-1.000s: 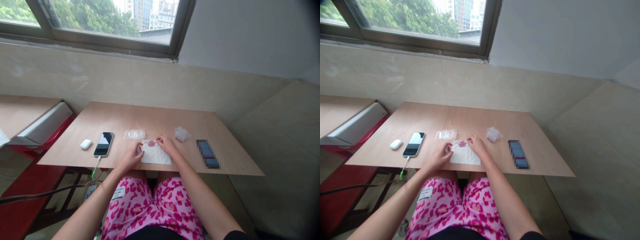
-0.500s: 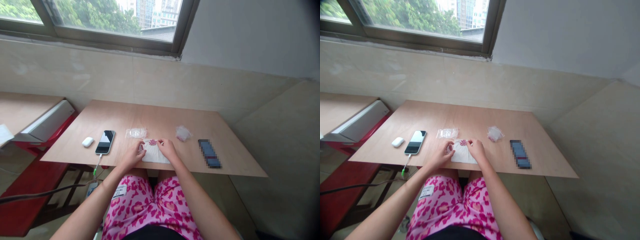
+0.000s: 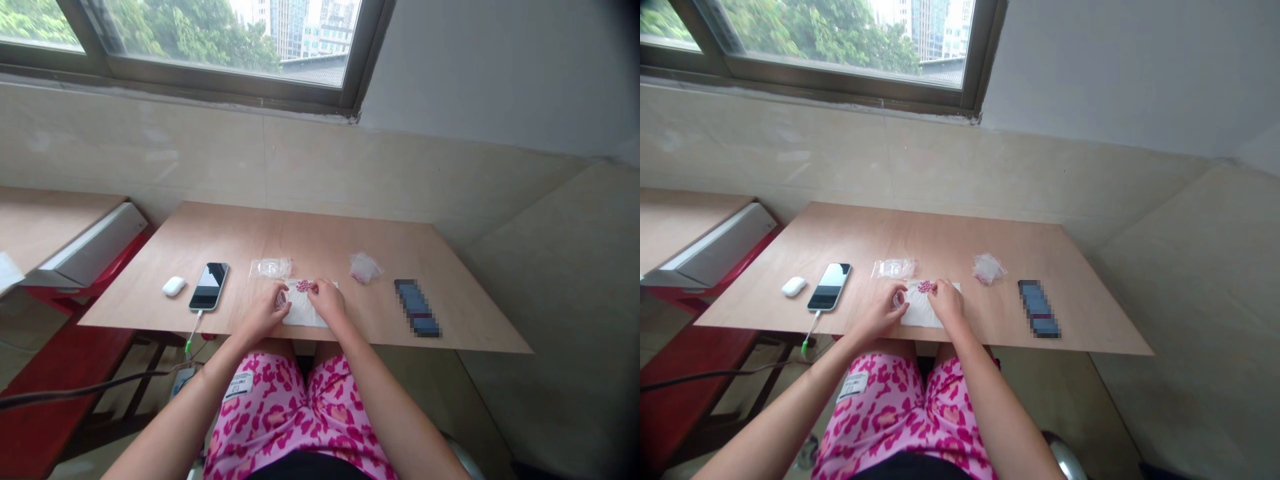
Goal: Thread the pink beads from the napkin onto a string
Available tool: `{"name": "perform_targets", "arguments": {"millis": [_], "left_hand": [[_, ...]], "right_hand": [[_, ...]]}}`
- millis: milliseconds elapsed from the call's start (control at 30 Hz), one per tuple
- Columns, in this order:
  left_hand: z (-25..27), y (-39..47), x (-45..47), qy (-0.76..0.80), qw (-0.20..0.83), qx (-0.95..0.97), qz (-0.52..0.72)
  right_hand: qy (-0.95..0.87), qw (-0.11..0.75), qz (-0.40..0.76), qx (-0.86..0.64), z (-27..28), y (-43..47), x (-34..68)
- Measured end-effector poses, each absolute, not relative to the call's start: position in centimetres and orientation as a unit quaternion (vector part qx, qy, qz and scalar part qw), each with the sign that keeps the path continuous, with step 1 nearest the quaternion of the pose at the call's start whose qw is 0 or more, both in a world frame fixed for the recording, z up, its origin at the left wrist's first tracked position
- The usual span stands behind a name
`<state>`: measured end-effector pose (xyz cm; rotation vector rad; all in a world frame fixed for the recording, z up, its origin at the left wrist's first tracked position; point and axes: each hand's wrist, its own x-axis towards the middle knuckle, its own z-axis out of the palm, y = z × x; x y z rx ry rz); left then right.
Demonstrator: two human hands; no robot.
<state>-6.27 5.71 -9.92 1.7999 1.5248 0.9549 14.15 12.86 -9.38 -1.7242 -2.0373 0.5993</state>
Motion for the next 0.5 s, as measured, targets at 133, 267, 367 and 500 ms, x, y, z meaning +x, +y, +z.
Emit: {"name": "perform_targets", "arguments": {"millis": [133,267,367,500], "left_hand": [[-9.9,5.6,-6.1,0.577,0.296,0.673,0.357],[-9.7,5.7,-5.8,0.562,0.299,0.677,0.369],[-9.6,5.5,-5.5,0.541,0.307,0.682,0.383],[-9.3,5.0,-5.1,0.550,0.313,0.670,0.387]], "right_hand": [[-0.666,0.336,0.357,-0.562,-8.2,12.2,13.6],[-0.683,0.358,0.423,-0.475,-6.0,10.2,12.2],[-0.733,0.308,0.410,-0.446,-4.7,8.6,11.6],[-0.774,0.253,0.402,-0.419,-4.1,7.5,12.4]]}}
